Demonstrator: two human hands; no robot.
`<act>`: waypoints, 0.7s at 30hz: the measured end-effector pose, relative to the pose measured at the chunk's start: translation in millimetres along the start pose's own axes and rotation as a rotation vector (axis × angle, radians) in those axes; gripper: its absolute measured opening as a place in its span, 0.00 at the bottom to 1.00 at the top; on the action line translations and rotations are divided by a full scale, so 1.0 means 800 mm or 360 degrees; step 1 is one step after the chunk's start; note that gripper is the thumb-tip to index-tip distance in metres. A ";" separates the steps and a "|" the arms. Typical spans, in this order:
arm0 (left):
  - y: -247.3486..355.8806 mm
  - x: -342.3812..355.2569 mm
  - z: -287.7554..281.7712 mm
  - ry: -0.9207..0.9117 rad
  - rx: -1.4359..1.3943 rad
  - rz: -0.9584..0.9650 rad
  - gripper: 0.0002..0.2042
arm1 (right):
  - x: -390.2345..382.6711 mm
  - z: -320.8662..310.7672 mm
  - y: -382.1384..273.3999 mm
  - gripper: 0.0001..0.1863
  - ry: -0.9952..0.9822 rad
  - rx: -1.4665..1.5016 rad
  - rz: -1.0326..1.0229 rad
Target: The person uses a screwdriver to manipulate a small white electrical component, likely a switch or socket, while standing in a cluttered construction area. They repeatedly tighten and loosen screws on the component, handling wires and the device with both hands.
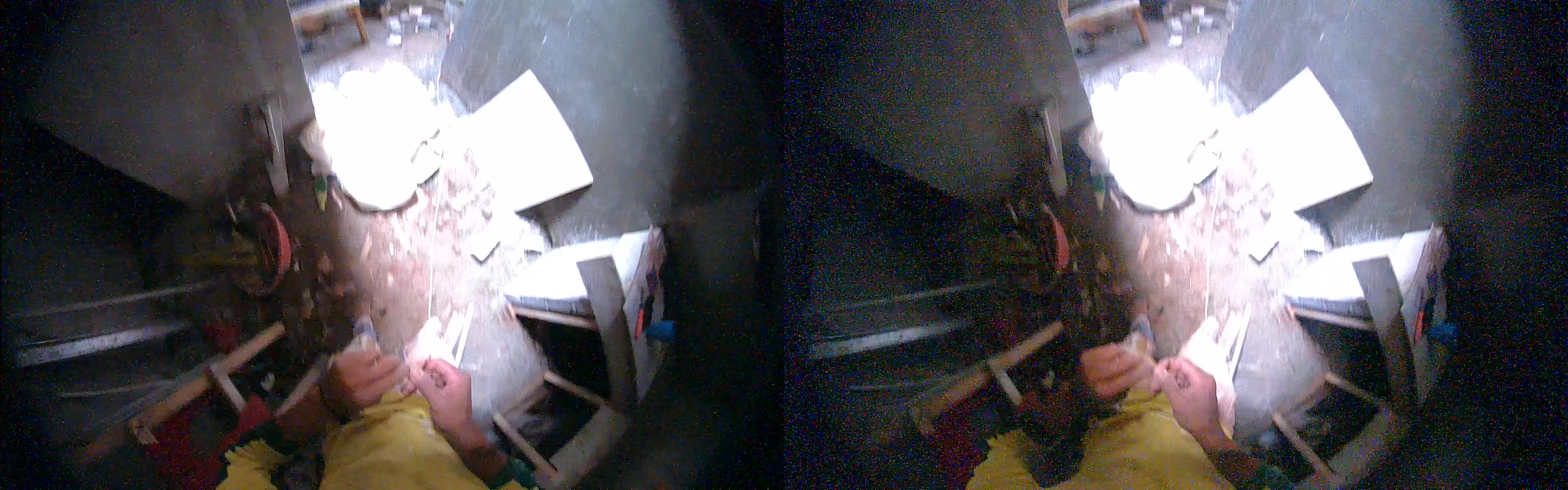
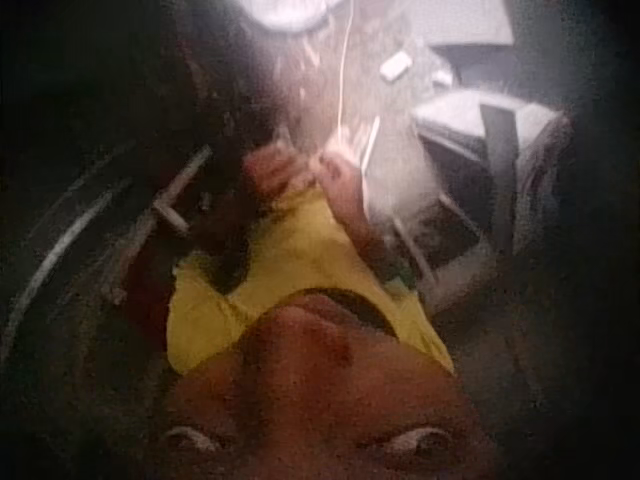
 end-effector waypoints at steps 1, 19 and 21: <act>-0.001 0.012 -0.010 0.0017 0.0042 0.0027 0.17 | 0.004 -0.006 0.003 0.10 -0.0020 0.0083 -0.0024; 0.012 0.009 0.002 0.0252 0.0002 -0.0025 0.15 | -0.003 -0.011 0.014 0.09 0.0011 0.0224 -0.0091; 0.012 0.009 0.003 0.0283 -0.0112 -0.0181 0.15 | -0.004 -0.011 0.013 0.08 0.0020 0.0212 -0.0096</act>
Point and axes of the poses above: each hand's wrist, its own x-axis towards the middle knuckle, its own z-axis out of the palm, y = z × x, the point moved 4 cm from there along x, towards the middle knuckle, and after that the axes turned 14 degrees about x, right-handed, at the moved point
